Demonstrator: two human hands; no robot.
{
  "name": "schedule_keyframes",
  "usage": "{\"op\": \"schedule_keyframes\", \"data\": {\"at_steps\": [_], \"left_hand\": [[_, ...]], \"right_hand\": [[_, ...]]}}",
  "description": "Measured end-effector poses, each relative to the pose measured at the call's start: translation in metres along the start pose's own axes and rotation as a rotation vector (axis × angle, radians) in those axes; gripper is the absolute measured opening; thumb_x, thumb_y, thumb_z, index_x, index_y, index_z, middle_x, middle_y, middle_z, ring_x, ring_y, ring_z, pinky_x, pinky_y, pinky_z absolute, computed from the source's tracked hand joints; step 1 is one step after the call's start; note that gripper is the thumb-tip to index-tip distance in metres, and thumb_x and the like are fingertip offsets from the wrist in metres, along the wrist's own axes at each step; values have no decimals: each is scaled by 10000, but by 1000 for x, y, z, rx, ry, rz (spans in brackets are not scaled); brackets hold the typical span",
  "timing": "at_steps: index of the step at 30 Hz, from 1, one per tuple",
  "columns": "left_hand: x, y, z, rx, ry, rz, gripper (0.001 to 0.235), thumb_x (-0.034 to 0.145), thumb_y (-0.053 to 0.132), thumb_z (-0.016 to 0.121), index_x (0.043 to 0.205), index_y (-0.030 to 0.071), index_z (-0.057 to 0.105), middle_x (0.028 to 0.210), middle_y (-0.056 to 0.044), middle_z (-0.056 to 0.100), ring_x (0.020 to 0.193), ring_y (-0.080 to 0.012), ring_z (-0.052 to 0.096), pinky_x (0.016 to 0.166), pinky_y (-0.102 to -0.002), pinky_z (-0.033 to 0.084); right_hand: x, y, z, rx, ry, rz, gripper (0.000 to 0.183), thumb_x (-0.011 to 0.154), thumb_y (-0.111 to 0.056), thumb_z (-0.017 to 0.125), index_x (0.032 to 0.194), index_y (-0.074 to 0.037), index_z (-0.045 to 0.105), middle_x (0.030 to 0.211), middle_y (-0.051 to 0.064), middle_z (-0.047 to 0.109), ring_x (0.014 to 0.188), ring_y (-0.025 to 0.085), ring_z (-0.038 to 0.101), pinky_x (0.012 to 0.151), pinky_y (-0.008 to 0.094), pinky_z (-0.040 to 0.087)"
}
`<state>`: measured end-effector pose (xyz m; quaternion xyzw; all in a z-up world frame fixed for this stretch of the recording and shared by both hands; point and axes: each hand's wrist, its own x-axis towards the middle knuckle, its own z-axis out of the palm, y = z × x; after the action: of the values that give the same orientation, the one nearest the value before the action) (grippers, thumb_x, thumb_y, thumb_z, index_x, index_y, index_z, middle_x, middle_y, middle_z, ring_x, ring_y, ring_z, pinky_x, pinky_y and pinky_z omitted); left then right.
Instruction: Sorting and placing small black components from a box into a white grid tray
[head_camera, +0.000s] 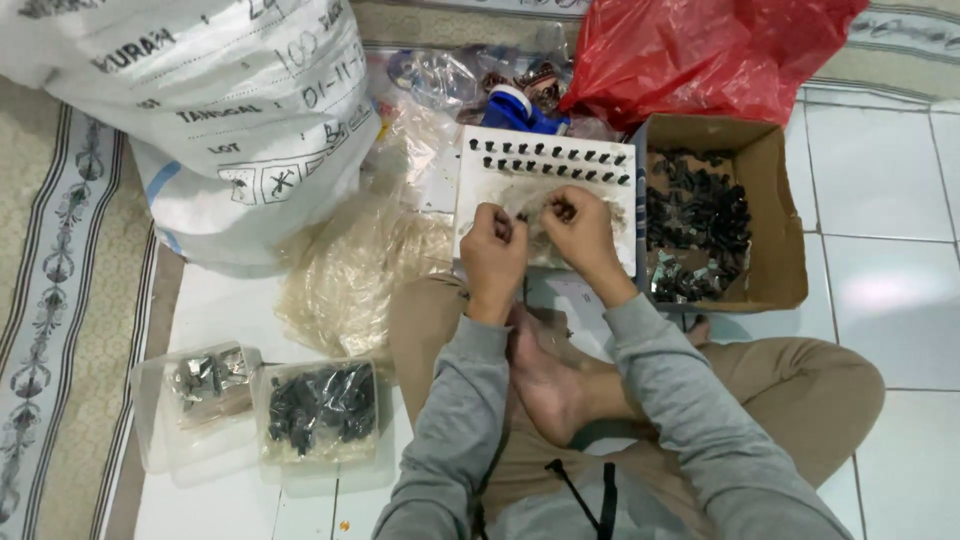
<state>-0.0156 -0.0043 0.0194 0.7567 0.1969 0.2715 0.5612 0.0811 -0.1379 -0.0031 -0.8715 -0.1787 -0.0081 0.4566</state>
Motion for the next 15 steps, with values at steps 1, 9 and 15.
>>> {"op": "schedule_keyframes", "data": {"at_steps": [1, 9, 15], "left_hand": [[3, 8, 4, -4, -2, 16, 33, 891, 72, 622, 899, 73, 591, 602, -128, 616, 528, -301, 646, 520, -401, 508], [22, -9, 40, 348, -313, -206, 183, 798, 256, 694, 905, 117, 641, 726, -127, 724, 800, -416, 742, 687, -514, 551], [20, -28, 55, 35, -248, -96, 169, 865, 291, 732, 877, 129, 684, 650, -108, 690, 676, -353, 714, 601, -423, 523]], "right_hand": [[3, -2, -1, 1, 14, -9, 143, 838, -133, 749, 974, -94, 770, 775, 111, 701, 734, 227, 702, 643, 336, 551], [-3, 56, -45, -217, -3, 65, 292, 855, -139, 765, 1136, -58, 761, 933, 178, 731, 864, 351, 742, 739, 438, 592], [30, 66, -88, -402, 35, -47, 280, 993, 0, 684, 1268, 53, 685, 1100, 246, 572, 937, 486, 658, 749, 514, 588]]}}
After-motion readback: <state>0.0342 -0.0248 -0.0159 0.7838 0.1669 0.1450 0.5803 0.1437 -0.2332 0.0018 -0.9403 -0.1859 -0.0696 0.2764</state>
